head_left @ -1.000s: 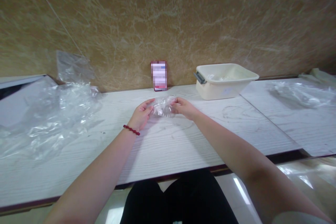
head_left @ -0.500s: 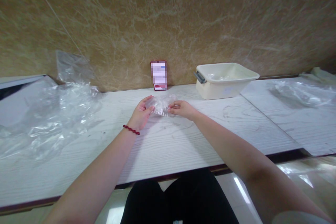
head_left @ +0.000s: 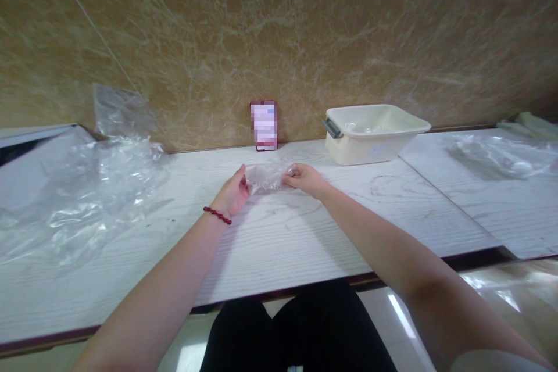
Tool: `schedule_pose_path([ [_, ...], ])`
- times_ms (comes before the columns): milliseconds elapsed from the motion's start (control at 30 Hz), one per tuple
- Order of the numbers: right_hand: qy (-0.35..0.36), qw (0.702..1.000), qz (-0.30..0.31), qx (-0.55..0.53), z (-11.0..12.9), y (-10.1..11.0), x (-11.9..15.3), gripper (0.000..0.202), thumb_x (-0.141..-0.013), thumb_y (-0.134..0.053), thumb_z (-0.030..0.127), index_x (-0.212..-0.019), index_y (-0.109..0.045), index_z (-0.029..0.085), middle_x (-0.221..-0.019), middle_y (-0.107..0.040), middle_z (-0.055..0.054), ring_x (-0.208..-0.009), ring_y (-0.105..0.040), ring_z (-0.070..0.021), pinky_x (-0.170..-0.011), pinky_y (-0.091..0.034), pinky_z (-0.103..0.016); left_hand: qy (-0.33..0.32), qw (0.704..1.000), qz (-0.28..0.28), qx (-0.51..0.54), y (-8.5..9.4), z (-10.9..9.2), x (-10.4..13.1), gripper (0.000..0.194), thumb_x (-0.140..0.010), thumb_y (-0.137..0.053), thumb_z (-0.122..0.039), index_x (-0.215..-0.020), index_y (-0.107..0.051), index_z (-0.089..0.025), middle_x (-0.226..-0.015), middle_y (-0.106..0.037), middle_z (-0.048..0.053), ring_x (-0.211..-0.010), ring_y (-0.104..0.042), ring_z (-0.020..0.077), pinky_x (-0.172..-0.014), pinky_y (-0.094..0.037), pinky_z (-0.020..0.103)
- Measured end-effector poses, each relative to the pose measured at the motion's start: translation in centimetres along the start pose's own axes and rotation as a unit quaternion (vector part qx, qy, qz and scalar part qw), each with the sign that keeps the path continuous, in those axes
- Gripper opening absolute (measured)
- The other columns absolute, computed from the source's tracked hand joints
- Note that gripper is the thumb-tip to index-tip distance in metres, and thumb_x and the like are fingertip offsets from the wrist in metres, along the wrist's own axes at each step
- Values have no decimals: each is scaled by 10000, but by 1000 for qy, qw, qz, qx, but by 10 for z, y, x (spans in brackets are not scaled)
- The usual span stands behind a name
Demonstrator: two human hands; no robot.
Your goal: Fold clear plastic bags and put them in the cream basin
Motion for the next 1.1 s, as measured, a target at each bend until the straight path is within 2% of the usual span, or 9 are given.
schedule_pose_path([
  [67, 6, 1000, 3, 23, 1, -1, 1, 152, -591, -598, 263, -656, -509, 160, -564, -561, 22, -513, -519, -82, -494, -395, -198, 20, 999, -29, 11, 4, 4, -1, 217, -799, -449, -286, -809, -579, -112, -789, -637, 55, -765, -586, 123, -727, -468, 243],
  [167, 26, 998, 12, 57, 4, -2, 2, 146, -612, -577, 277, -684, -526, 161, -566, -554, 22, -517, -518, -87, -498, -394, -203, 24, 999, -45, -12, 7, 6, -1, 162, -794, -460, -225, -800, -565, -102, -752, -632, 57, -720, -590, 122, -696, -477, 250],
  [267, 60, 994, 4, 95, 11, 1, 3, 148, -624, -569, 289, -697, -552, 161, -618, -567, 14, -559, -517, -88, -549, -402, -215, -6, 999, -26, -35, 5, 2, 0, 90, -775, -483, -169, -780, -547, -106, -728, -622, 46, -681, -587, 115, -670, -483, 253],
  [367, 75, 990, -17, 118, 14, 5, 3, 134, -625, -571, 275, -696, -573, 162, -671, -583, 1, -622, -523, -95, -598, -401, -219, -12, 998, -13, -53, 3, 2, 2, 73, -779, -482, -190, -790, -526, -132, -737, -611, 27, -665, -581, 111, -630, -495, 264],
  [600, 19, 999, -23, 24, 4, 4, 1, 160, -612, -593, 278, -707, -538, 161, -584, -544, 28, -514, -489, -70, -509, -395, -197, -9, 994, -15, -108, 2, 1, 6, 96, -733, -540, -222, -811, -497, -187, -807, -564, -4, -669, -549, 104, -550, -512, 266],
  [800, -10, 998, -25, -52, 7, 2, 3, 243, -583, -628, 298, -701, -457, 172, -539, -501, 58, -465, -483, -59, -460, -405, -191, -3, 992, 14, -127, 0, 0, 6, 270, -716, -550, -236, -970, -463, -267, -895, -531, -1, -693, -547, 109, -571, -513, 293],
  [967, -3, 994, -37, -104, 7, 5, 0, 312, -570, -635, 281, -747, -394, 193, -559, -499, 79, -475, -517, -62, -484, -421, -197, -33, 983, 17, -181, 1, -7, 7, 364, -738, -488, -201, -1071, -395, -315, -821, -502, -17, -662, -532, 96, -566, -504, 285],
  [1100, -7, 992, -49, -115, 3, 8, -2, 320, -579, -626, 278, -774, -385, 199, -547, -478, 94, -468, -513, -57, -500, -432, -203, -67, 973, 32, -221, 1, -8, 5, 374, -738, -468, -200, -1089, -397, -310, -763, -492, -26, -607, -509, 85, -537, -483, 245],
])
Point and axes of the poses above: each hand's wrist, its own x-axis away from the middle knuckle, its own y-axis out of the back of the hand, z = x × y, the point moved 8 cm from there along -x, towards the middle knuckle
